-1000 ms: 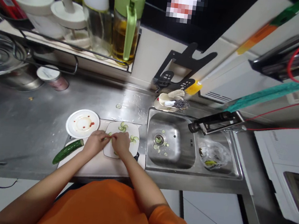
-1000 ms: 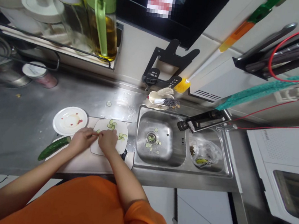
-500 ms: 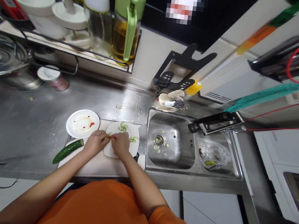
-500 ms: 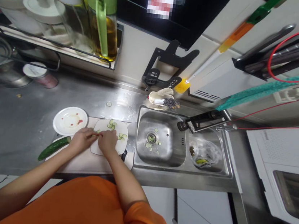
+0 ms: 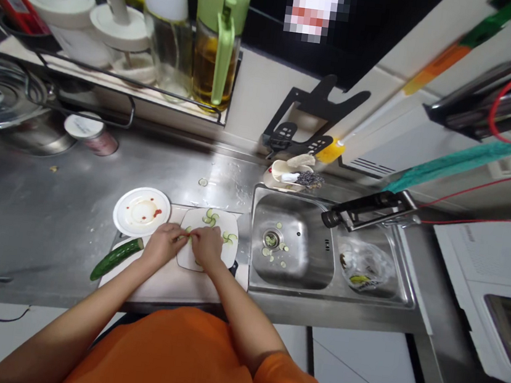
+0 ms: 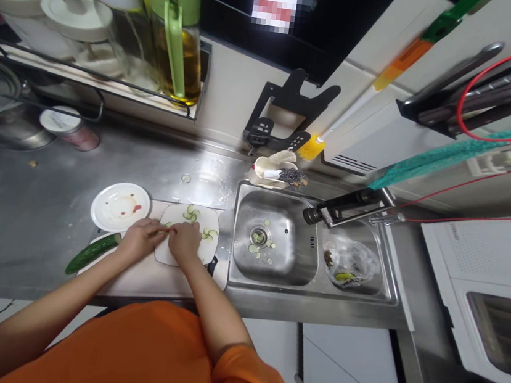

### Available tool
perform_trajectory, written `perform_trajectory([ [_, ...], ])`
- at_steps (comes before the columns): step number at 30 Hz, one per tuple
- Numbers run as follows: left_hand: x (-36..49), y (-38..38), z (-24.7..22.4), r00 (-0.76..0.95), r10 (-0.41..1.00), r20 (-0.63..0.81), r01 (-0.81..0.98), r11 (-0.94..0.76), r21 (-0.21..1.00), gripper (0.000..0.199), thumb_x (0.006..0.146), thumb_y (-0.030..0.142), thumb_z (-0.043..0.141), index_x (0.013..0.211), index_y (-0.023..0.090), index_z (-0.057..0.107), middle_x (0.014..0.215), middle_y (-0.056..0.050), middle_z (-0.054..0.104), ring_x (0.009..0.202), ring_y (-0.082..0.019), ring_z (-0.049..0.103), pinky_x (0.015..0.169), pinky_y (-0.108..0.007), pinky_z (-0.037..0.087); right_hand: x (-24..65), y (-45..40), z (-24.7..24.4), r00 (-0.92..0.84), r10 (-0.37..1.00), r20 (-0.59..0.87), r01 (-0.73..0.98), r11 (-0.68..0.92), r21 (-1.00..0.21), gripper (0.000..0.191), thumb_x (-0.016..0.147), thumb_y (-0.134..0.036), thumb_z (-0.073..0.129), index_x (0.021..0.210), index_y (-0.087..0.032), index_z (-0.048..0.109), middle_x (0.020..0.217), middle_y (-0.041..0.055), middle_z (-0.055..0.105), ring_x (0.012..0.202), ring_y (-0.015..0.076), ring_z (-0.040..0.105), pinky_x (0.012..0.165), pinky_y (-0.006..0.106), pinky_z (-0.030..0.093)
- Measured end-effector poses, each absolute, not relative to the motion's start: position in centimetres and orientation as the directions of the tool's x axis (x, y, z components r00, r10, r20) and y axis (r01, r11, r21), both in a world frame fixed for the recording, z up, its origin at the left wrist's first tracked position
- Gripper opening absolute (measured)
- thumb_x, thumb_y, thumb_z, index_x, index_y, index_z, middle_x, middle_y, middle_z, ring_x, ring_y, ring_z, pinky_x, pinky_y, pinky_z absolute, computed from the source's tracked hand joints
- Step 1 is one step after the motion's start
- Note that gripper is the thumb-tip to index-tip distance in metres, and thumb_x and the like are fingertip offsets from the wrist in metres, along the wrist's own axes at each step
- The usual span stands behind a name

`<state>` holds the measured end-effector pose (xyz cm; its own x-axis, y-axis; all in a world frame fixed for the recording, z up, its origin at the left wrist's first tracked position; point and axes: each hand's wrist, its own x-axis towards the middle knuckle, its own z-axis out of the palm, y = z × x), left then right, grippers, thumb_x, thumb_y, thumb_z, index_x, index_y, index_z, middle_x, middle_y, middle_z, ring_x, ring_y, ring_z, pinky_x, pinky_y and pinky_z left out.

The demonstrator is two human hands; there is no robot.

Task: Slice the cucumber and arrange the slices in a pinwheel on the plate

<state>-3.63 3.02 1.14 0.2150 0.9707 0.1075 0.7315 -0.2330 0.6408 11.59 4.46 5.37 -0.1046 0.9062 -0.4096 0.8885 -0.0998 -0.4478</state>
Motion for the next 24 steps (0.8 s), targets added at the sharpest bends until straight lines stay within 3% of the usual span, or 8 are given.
perform_trajectory([
  [8, -5.3, 2.9, 2.8, 0.139, 0.983, 0.12, 0.759, -0.184, 0.624, 0.025, 0.082, 0.038, 0.053, 0.081, 0.022, 0.072, 0.086, -0.005, 0.071, 0.084, -0.019, 0.062, 0.081, -0.031, 0.047, 12.0, 4.5, 6.0, -0.091, 0.909, -0.407, 0.868, -0.128, -0.481, 0.027, 0.086, -0.023, 0.048, 0.094, -0.029, 0.073, 0.09, 0.0037, 0.069, 0.101, 0.0258, 0.045, 0.074, 0.032, 0.034],
  [15, -10.1, 4.5, 3.2, -0.176, 0.983, -0.055, 0.881, 0.182, 0.436, 0.033, 0.077, 0.044, 0.05, 0.086, 0.02, 0.072, 0.088, -0.008, 0.071, 0.088, -0.023, 0.062, 0.086, -0.033, 0.044, 12.4, 4.1, 6.6, -0.079, 0.912, -0.403, 0.851, -0.149, -0.503, 0.028, 0.086, -0.022, 0.048, 0.097, -0.028, 0.073, 0.09, 0.0033, 0.07, 0.101, 0.026, 0.045, 0.075, 0.032, 0.034],
  [24, -10.0, 5.7, 2.2, -0.166, 0.979, -0.117, 0.921, 0.196, 0.336, 0.033, 0.077, 0.041, 0.045, 0.077, 0.023, 0.073, 0.074, -0.006, 0.07, 0.074, -0.02, 0.06, 0.075, -0.028, 0.043, 12.5, 3.9, 7.0, -0.077, 0.903, -0.422, 0.864, -0.151, -0.48, 0.027, 0.086, -0.023, 0.049, 0.099, -0.031, 0.072, 0.093, 0.0021, 0.07, 0.101, 0.0254, 0.045, 0.075, 0.032, 0.034],
])
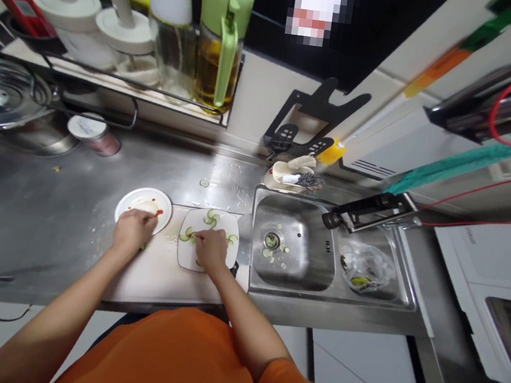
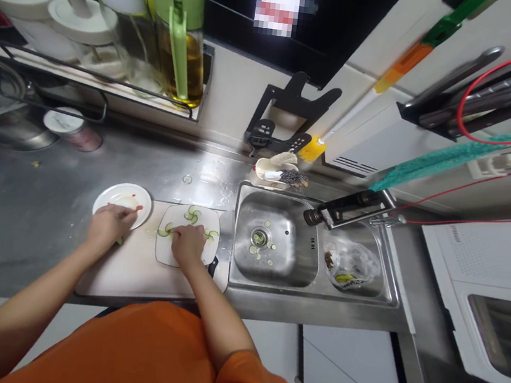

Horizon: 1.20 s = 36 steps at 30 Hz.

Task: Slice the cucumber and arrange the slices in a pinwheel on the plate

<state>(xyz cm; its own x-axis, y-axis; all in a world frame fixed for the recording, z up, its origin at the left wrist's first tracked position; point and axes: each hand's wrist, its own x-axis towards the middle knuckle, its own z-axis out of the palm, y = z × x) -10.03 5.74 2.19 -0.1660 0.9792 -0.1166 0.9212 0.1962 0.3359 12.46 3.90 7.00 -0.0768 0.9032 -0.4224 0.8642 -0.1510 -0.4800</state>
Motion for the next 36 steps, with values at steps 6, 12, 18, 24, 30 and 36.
perform_trajectory([
  [6, -10.4, 5.7, 2.1, -0.107, 0.994, -0.004, 0.916, 0.1, 0.39, 0.028, 0.076, 0.035, 0.047, 0.067, 0.022, 0.07, 0.069, -0.005, 0.069, 0.068, -0.019, 0.059, 0.068, -0.027, 0.043, 12.5, 3.7, 7.2, -0.071, 0.908, -0.414, 0.873, -0.144, -0.466, 0.027, 0.086, -0.023, 0.049, 0.098, -0.032, 0.072, 0.091, 0.0016, 0.069, 0.1, 0.0249, 0.046, 0.075, 0.032, 0.034],
  [12, -10.6, 4.9, 2.9, -0.157, 0.988, -0.005, 0.864, 0.14, 0.483, 0.024, 0.077, 0.038, 0.052, 0.07, 0.023, 0.069, 0.074, -0.003, 0.07, 0.077, -0.019, 0.062, 0.079, -0.029, 0.045, 13.1, 3.4, 7.4, -0.069, 0.907, -0.416, 0.878, -0.143, -0.457, 0.026, 0.087, -0.024, 0.048, 0.094, -0.03, 0.072, 0.091, 0.003, 0.069, 0.098, 0.0243, 0.046, 0.075, 0.032, 0.033],
  [18, -7.6, 5.5, 4.5, -0.08, 0.996, 0.042, 0.752, 0.033, 0.658, 0.028, 0.077, 0.042, 0.054, 0.077, 0.02, 0.071, 0.084, -0.004, 0.071, 0.08, -0.018, 0.063, 0.077, -0.027, 0.047, 14.4, 3.2, 7.6, -0.021, 0.92, -0.39, 0.868, -0.177, -0.463, 0.026, 0.087, -0.026, 0.048, 0.096, -0.029, 0.072, 0.094, 0.0028, 0.068, 0.1, 0.0236, 0.044, 0.076, 0.031, 0.033],
  [24, -1.9, 7.9, 4.7, 0.132, 0.99, 0.044, 0.678, -0.122, 0.725, 0.021, 0.076, 0.033, 0.055, 0.076, 0.021, 0.073, 0.083, -0.003, 0.071, 0.08, -0.017, 0.062, 0.076, -0.028, 0.048, 15.7, 4.3, 7.5, 0.05, 0.932, -0.358, 0.874, -0.215, -0.436, 0.026, 0.088, -0.027, 0.048, 0.101, -0.029, 0.071, 0.098, 0.0025, 0.067, 0.103, 0.0229, 0.045, 0.077, 0.03, 0.033],
  [30, 0.5, 10.0, 2.7, 0.325, 0.944, 0.052, 0.667, -0.268, 0.695, 0.022, 0.079, 0.034, 0.055, 0.077, 0.021, 0.072, 0.079, -0.005, 0.068, 0.079, -0.018, 0.06, 0.075, -0.029, 0.047, 16.3, 5.6, 7.6, 0.097, 0.936, -0.339, 0.88, -0.239, -0.41, 0.025, 0.088, -0.026, 0.049, 0.101, -0.029, 0.07, 0.097, 0.002, 0.067, 0.102, 0.023, 0.045, 0.079, 0.03, 0.034],
  [36, 0.5, 10.9, 1.2, 0.39, 0.919, 0.059, 0.664, -0.325, 0.673, 0.021, 0.079, 0.036, 0.056, 0.079, 0.022, 0.073, 0.079, -0.005, 0.067, 0.08, -0.018, 0.058, 0.076, -0.03, 0.046, 16.1, 6.0, 7.1, 0.072, 0.943, -0.326, 0.893, -0.206, -0.4, 0.027, 0.091, -0.026, 0.045, 0.105, -0.028, 0.068, 0.1, 0.0045, 0.066, 0.103, 0.0235, 0.044, 0.078, 0.032, 0.033],
])
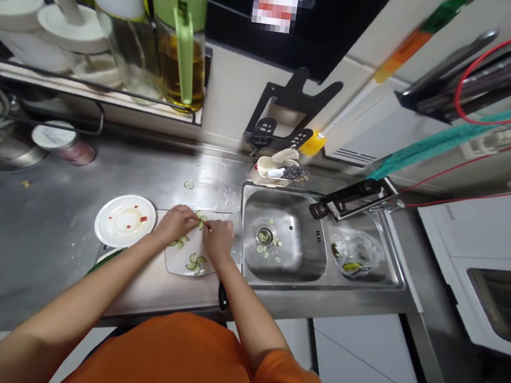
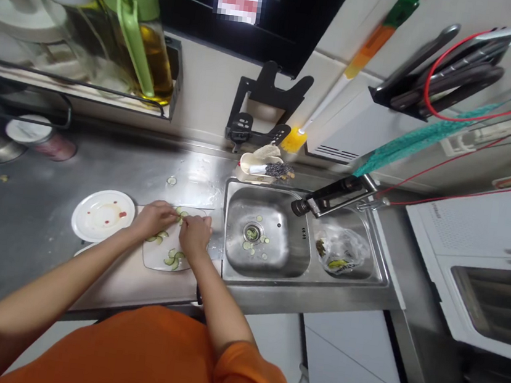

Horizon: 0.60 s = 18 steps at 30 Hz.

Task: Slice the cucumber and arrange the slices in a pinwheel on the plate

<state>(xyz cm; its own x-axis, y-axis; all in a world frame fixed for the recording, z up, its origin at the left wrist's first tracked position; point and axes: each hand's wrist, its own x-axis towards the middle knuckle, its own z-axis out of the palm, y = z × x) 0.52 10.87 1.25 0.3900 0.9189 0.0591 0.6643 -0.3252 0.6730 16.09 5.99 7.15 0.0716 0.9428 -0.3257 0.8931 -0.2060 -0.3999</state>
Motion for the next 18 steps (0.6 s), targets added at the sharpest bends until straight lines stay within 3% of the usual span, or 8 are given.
perform_trajectory([
  [18, 0.7, 11.1, 0.5, 0.425, 0.903, 0.067, 0.671, -0.363, 0.646, 0.021, 0.08, 0.033, 0.056, 0.082, 0.022, 0.073, 0.078, -0.006, 0.067, 0.078, -0.018, 0.057, 0.077, -0.031, 0.046, 15.5, 6.4, 5.7, 0.028, 0.945, -0.326, 0.909, -0.159, -0.386, 0.03, 0.092, -0.027, 0.042, 0.111, -0.031, 0.065, 0.102, 0.005, 0.063, 0.103, 0.0248, 0.041, 0.076, 0.033, 0.033],
])
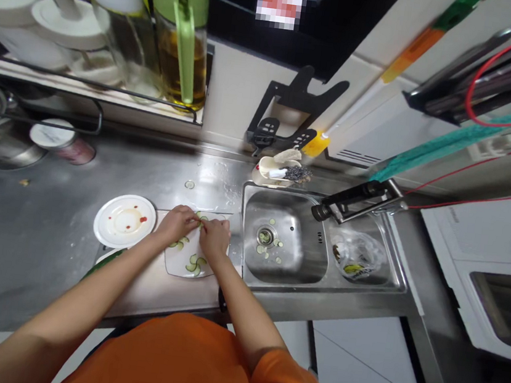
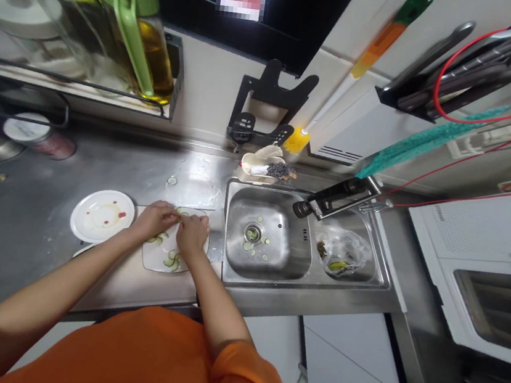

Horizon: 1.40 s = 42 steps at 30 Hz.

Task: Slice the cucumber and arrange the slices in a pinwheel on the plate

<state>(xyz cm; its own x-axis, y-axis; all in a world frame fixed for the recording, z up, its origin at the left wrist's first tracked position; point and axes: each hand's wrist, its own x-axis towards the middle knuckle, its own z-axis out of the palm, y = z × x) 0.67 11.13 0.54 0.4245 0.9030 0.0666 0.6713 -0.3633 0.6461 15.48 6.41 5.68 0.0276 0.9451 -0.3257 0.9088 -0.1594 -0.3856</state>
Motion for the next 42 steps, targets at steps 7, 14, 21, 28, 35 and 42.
perform_trajectory([
  [7, 0.7, 11.2, 0.6, 0.42, 0.906, 0.052, 0.669, -0.348, 0.657, 0.021, 0.08, 0.032, 0.056, 0.082, 0.022, 0.074, 0.079, -0.006, 0.067, 0.08, -0.019, 0.057, 0.078, -0.031, 0.045, 15.4, 6.4, 5.3, 0.034, 0.945, -0.325, 0.906, -0.166, -0.389, 0.03, 0.092, -0.028, 0.041, 0.109, -0.032, 0.066, 0.101, 0.0046, 0.063, 0.102, 0.0248, 0.041, 0.075, 0.033, 0.032],
  [14, 0.6, 11.1, 0.6, 0.411, 0.91, 0.051, 0.675, -0.342, 0.654, 0.021, 0.08, 0.032, 0.056, 0.084, 0.022, 0.074, 0.08, -0.006, 0.068, 0.08, -0.019, 0.058, 0.079, -0.03, 0.045, 15.4, 6.3, 5.6, 0.037, 0.946, -0.322, 0.904, -0.169, -0.392, 0.03, 0.092, -0.027, 0.041, 0.11, -0.031, 0.066, 0.101, 0.0046, 0.063, 0.102, 0.0244, 0.042, 0.074, 0.033, 0.032],
  [21, 0.6, 11.0, 0.9, 0.399, 0.915, 0.063, 0.668, -0.337, 0.663, 0.021, 0.078, 0.031, 0.057, 0.082, 0.02, 0.073, 0.081, -0.007, 0.069, 0.08, -0.018, 0.058, 0.079, -0.03, 0.045, 15.5, 6.3, 5.8, 0.036, 0.944, -0.328, 0.912, -0.165, -0.374, 0.03, 0.092, -0.026, 0.042, 0.11, -0.031, 0.065, 0.103, 0.0042, 0.063, 0.103, 0.0241, 0.041, 0.073, 0.032, 0.031],
  [28, 0.6, 11.0, 1.0, 0.383, 0.921, 0.069, 0.659, -0.325, 0.678, 0.023, 0.079, 0.033, 0.056, 0.082, 0.019, 0.073, 0.081, -0.007, 0.069, 0.08, -0.019, 0.059, 0.079, -0.031, 0.046, 15.7, 6.3, 5.9, 0.031, 0.949, -0.313, 0.914, -0.153, -0.375, 0.03, 0.091, -0.025, 0.043, 0.112, -0.03, 0.065, 0.102, 0.005, 0.063, 0.102, 0.0242, 0.042, 0.073, 0.032, 0.03],
  [35, -0.3, 10.0, 3.0, 0.272, 0.959, 0.078, 0.673, -0.247, 0.697, 0.022, 0.077, 0.035, 0.057, 0.081, 0.02, 0.073, 0.085, -0.006, 0.068, 0.083, -0.019, 0.06, 0.08, -0.03, 0.047, 15.9, 6.0, 6.4, 0.043, 0.958, -0.285, 0.905, -0.158, -0.394, 0.029, 0.091, -0.024, 0.044, 0.11, -0.03, 0.066, 0.101, 0.0046, 0.064, 0.1, 0.0239, 0.042, 0.073, 0.033, 0.03],
  [42, -6.3, 7.4, 4.6, 0.041, 0.999, 0.034, 0.794, -0.053, 0.606, 0.028, 0.078, 0.04, 0.053, 0.084, 0.021, 0.072, 0.087, -0.005, 0.071, 0.085, -0.019, 0.061, 0.083, -0.028, 0.045, 16.0, 4.2, 6.8, 0.058, 0.962, -0.269, 0.869, -0.181, -0.461, 0.028, 0.089, -0.023, 0.049, 0.109, -0.028, 0.067, 0.102, 0.0041, 0.066, 0.101, 0.0244, 0.042, 0.074, 0.033, 0.031],
])
